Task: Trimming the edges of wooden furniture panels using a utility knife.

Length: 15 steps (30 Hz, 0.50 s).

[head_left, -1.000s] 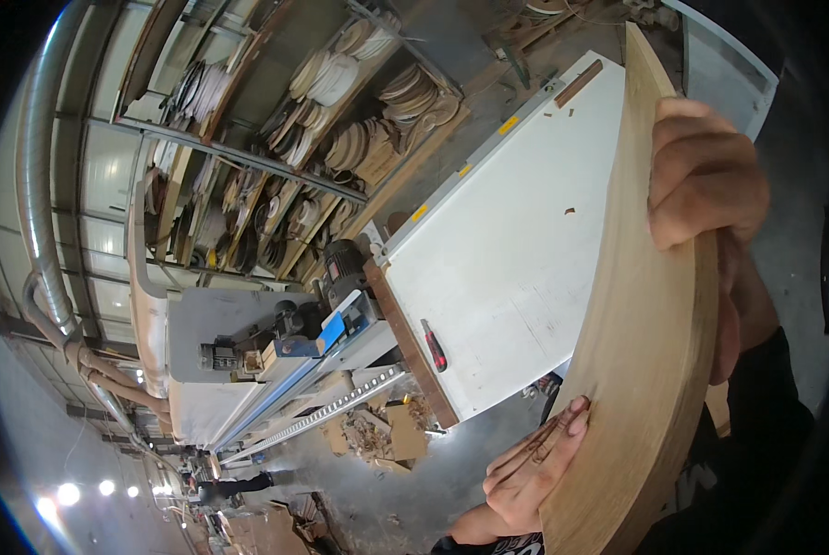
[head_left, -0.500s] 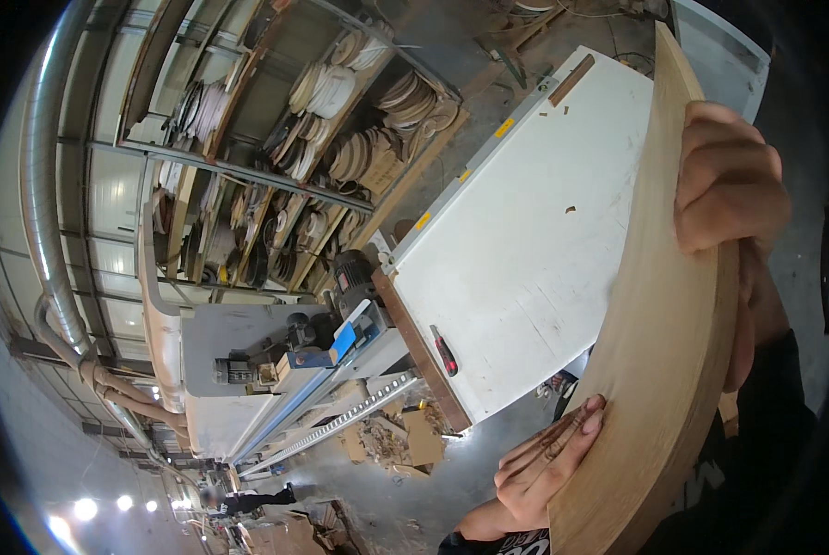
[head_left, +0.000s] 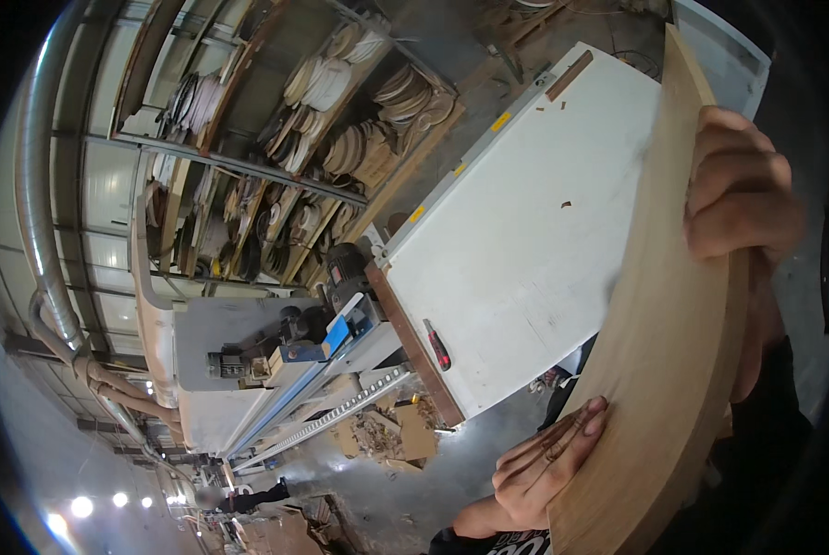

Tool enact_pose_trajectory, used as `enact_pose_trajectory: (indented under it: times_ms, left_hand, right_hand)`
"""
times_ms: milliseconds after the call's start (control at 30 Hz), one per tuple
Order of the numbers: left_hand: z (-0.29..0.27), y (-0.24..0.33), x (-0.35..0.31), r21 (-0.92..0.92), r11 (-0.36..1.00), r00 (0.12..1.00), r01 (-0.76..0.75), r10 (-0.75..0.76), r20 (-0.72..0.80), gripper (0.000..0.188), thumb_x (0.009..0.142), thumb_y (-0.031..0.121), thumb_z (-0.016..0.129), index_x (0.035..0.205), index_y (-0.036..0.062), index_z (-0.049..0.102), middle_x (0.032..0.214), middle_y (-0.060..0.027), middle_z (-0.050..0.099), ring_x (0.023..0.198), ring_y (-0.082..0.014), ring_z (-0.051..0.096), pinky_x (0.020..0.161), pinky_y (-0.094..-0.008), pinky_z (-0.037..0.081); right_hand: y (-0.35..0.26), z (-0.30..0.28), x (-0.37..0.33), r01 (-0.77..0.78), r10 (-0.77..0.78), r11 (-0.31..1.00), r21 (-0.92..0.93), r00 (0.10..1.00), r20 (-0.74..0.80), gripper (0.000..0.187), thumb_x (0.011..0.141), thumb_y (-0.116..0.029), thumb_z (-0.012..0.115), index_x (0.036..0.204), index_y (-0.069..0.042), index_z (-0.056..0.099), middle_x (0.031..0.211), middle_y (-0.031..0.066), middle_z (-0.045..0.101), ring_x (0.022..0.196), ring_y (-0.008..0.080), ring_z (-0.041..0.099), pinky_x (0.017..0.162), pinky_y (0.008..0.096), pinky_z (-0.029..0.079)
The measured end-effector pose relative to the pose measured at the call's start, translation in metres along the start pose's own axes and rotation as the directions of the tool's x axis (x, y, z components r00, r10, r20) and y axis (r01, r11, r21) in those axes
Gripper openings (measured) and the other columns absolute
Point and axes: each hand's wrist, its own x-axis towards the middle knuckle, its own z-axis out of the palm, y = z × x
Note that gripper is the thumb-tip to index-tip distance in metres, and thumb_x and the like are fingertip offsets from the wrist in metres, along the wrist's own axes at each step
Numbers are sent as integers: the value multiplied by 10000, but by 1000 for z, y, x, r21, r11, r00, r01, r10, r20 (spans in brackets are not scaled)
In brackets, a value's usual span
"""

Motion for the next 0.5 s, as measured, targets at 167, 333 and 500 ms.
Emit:
enact_pose_trajectory:
  times_ms: [167, 333, 500]
  left_hand:
    - [-2, -3, 1, -7, 1000, 998, 30, -29, 52, 385, 939, 18, 668, 1253, -203, 636, 1241, -366, 693, 1198, -441, 709, 1022, -480, 584]
    - [1, 9, 11, 134, 989, 997, 71, -68, -21, 360, 929, -18, 654, 1247, -188, 655, 1198, -343, 719, 1157, -398, 737, 1011, -437, 593]
    - [-2, -24, 1, 166, 979, 992, -121, 127, -22, 357, 912, -23, 657, 1229, -188, 666, 1156, -334, 736, 1136, -387, 748, 1004, -430, 599]
  right_hand:
    - [2, 15, -4, -63, 62, 998, -15, 998, -29, 774, 879, -839, 579, 622, -109, 588, 531, -12, 480, 448, 136, 442, 510, 328, 305]
    - [17, 33, -13, -77, 77, 996, -43, 997, -10, 764, 875, -833, 591, 620, -113, 584, 531, -14, 477, 448, 135, 443, 508, 325, 302]
    - [28, 31, -10, -95, 94, 994, -50, 995, -12, 755, 871, -827, 602, 618, -116, 581, 530, -15, 473, 449, 135, 443, 506, 321, 298]
